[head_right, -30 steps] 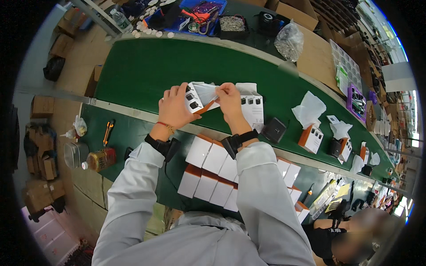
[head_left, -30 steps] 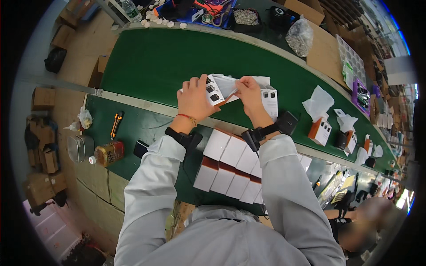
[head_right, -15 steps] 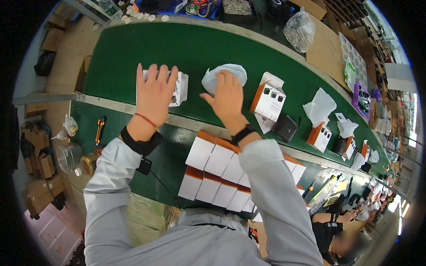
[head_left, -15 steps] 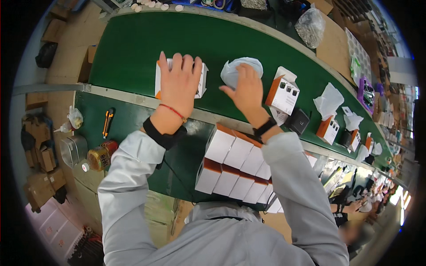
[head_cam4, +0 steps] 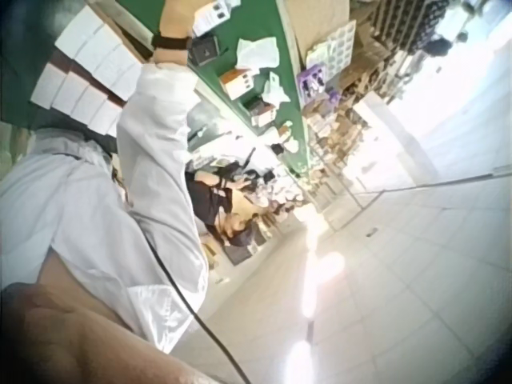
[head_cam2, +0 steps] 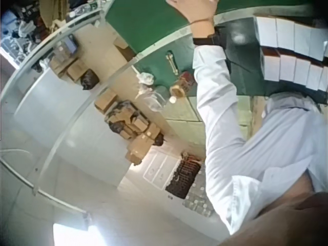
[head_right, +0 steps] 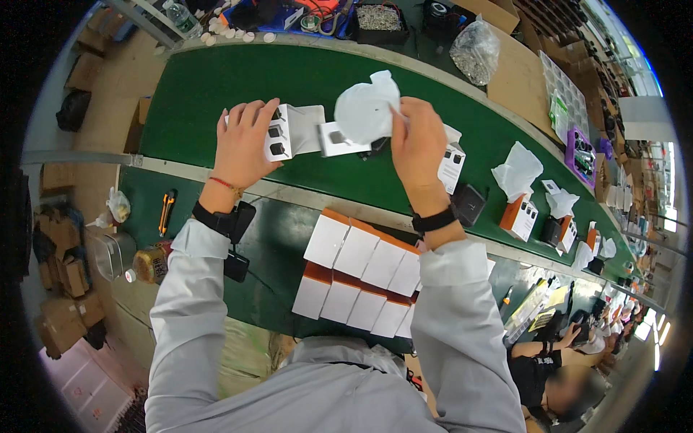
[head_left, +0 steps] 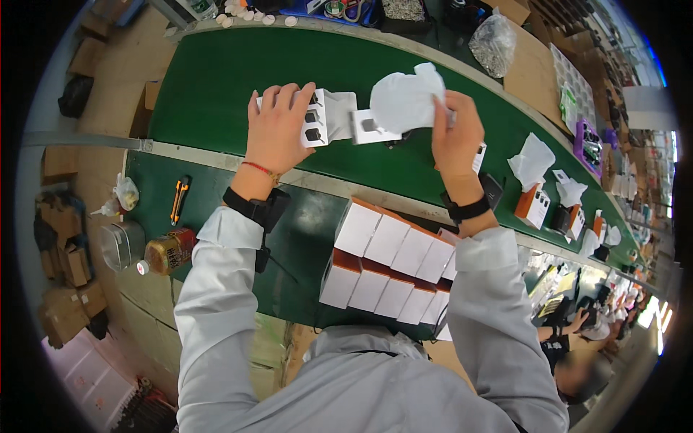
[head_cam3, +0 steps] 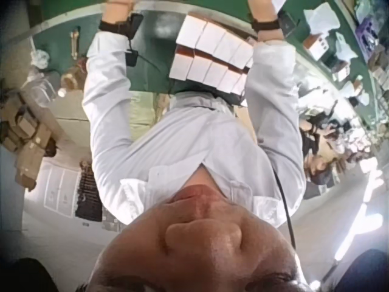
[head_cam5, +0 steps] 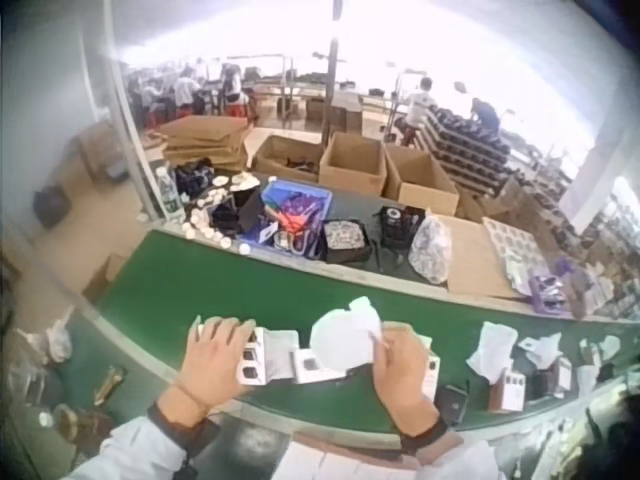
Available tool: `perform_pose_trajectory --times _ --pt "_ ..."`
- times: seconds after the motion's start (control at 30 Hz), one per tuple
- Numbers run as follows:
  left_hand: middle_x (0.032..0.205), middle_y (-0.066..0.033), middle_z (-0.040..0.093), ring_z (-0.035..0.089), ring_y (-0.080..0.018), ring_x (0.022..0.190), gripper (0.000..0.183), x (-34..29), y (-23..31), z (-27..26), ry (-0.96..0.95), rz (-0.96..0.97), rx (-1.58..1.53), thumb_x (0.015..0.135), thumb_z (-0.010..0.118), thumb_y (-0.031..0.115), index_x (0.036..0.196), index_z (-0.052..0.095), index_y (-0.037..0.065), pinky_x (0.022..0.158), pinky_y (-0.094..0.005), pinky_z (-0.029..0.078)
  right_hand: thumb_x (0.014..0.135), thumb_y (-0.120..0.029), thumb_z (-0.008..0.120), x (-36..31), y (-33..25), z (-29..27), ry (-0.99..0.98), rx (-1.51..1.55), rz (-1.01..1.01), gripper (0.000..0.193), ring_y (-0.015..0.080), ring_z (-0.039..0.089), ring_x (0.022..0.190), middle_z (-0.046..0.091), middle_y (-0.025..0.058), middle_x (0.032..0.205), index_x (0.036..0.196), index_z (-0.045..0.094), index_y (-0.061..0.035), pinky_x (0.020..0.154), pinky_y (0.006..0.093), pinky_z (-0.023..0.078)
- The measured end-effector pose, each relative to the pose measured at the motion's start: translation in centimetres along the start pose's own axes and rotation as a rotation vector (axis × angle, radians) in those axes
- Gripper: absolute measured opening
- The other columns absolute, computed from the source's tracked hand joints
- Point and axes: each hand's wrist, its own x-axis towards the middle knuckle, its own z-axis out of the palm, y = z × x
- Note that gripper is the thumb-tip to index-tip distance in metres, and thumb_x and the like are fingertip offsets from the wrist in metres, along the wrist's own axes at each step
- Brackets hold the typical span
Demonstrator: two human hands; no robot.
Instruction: Packing small electronic product boxes into a shipping carton and organizing items on an assembly line.
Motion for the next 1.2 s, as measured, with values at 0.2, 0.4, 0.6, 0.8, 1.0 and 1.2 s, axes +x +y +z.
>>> perform_pose_trajectory --times 0.2,0.4,0.6,0.8,1.0,1.2 --pt "0.139 -0.008 0.053 0.05 -0.0334 0.13 0.108 0.8 -0.1 1.8 0.044 -0.221 0.098 0.056 0.097 0.031 0.149 0.044 0.019 0.111 -0.0619 0.038 0.079 -0.023 0.083 -2.6 -0.5 1.5 -0.285 -0.314 -0.001 0.062 0.0347 0.057 0.122 0.054 0.0159 0.141 0.132 0.057 -0.0043 0.099 0.0463 0.046" --pt "0.149 -0.0233 0.046 0.045 -0.0398 0.138 0.112 -0.7 0.1 9.1 -0.13 -0.708 -0.29 0.073 0.089 0.053 0.159 0.031 0.009 0.11 -0.0594 0.038 0.085 -0.018 0.082 -5.1 -2.4 -0.9 -0.627 0.188 0.511 0.076 0.0331 0.064 0.114 0.054 0.0172 0.141 0.147 0.042 -0.0014 0.095 0.0435 0.053" --pt "0.141 -0.0235 0.053 0.061 -0.0294 0.119 0.08 -5.9 2.2 10.1 0.037 -0.653 -1.155 0.097 0.073 0.036 0.156 0.033 0.001 0.101 -0.0394 0.05 0.088 -0.016 0.079 -10.7 -0.6 -0.8 -0.686 0.715 0.354 0.086 0.034 0.058 0.131 0.049 0.0216 0.152 0.159 0.031 -0.005 0.11 0.0406 0.046" --pt "0.132 -0.0147 0.063 0.06 -0.0187 0.118 0.055 -18.3 -0.1 3.8 0.0 -0.678 -1.12 0.1 0.069 0.019 0.148 0.047 0.002 0.102 -0.0324 0.048 0.094 -0.017 0.073 -12.0 -5.9 -9.0 -0.804 0.402 0.453 0.05 0.0333 0.063 0.122 0.064 0.0195 0.133 0.137 0.056 0.0013 0.105 0.0392 0.05" --pt "0.13 -0.0049 0.064 0.063 -0.0173 0.116 0.048 -30.9 3.4 -3.2 0.208 -0.931 -1.102 0.102 0.065 0.025 0.145 0.05 0.009 0.1 -0.0321 0.045 0.092 -0.021 0.073 -20.4 -11.2 -29.5 -0.59 0.341 0.427 0.047 0.0389 0.059 0.123 0.063 0.0186 0.131 0.133 0.059 -0.0017 0.104 0.0444 0.047" --pt "0.124 -0.0021 0.067 0.063 -0.0133 0.11 0.044 -36.2 13.9 -1.9 0.057 -0.801 -1.079 0.1 0.07 0.023 0.14 0.055 0.009 0.094 -0.0287 0.046 0.089 -0.026 0.078 -38.8 -2.7 -42.2 -0.009 -0.408 0.801 0.063 0.0354 0.049 0.138 0.053 0.0164 0.149 0.141 0.054 -0.002 0.115 0.0456 0.037"
